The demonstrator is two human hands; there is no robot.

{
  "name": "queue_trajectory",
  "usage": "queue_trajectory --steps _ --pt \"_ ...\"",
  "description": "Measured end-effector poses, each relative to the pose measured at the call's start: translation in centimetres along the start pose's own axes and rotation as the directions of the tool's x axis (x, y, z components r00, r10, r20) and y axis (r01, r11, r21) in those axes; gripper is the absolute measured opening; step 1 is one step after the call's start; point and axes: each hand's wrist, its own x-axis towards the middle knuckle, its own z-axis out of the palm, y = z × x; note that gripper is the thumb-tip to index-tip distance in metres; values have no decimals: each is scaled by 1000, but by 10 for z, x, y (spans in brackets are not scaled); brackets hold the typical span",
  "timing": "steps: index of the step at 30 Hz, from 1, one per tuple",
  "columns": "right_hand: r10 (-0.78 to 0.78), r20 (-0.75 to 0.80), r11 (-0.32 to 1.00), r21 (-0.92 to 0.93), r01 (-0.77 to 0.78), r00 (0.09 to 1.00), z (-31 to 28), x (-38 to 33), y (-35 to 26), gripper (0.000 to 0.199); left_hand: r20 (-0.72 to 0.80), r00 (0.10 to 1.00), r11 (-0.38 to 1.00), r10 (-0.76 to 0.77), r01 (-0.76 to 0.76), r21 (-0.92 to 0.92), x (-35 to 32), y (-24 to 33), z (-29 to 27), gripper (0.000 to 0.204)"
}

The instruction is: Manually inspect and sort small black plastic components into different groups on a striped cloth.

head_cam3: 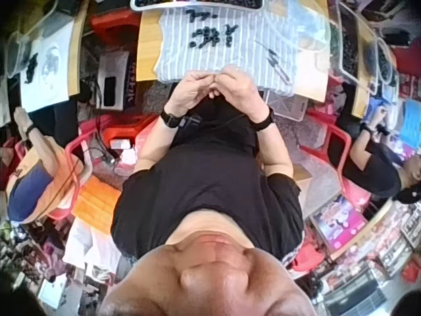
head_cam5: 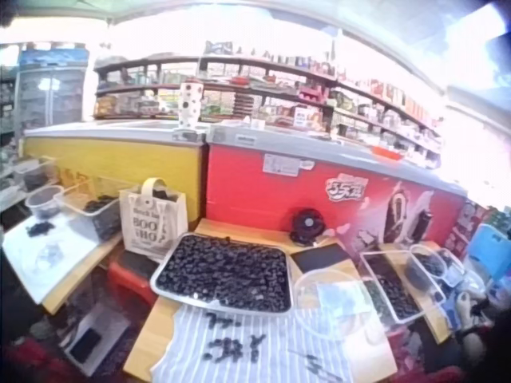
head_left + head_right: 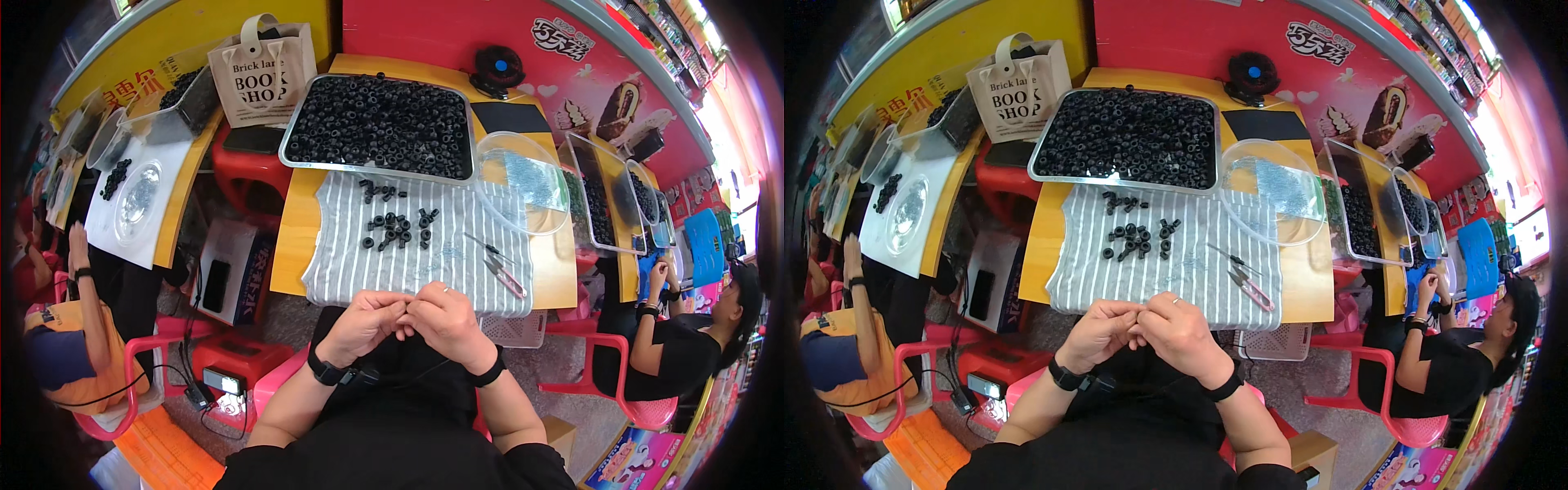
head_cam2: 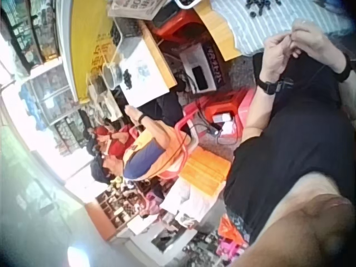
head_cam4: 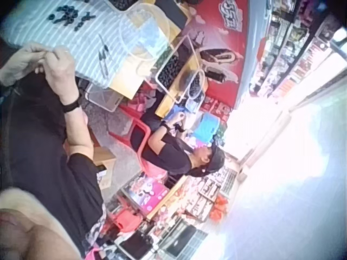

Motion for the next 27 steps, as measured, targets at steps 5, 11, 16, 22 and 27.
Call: queue_trajectory --steps 5,11,16,22,27 --pt "125 -62 987 110 -117 990 -16 -3 2 15 -26 998 995 59 -61 -76 3 -4 2 36" --pt "353 -167 881 -271 -387 921 -44 -14 29 11 -87 990 993 111 -114 -30 6 2 3 34" --pt "354 -171 784 -481 -392 919 -57 -9 68 7 -153 971 983 183 -183 18 6 3 4 33" --pt "444 -43 672 -645 -364 895 -57 -16 93 9 -163 971 984 173 -176 -5 9 6 5 34" --pt "361 -46 653 -700 -288 931 -55 -12 90 15 -165 971 984 175 -180 -16 8 7 1 35"
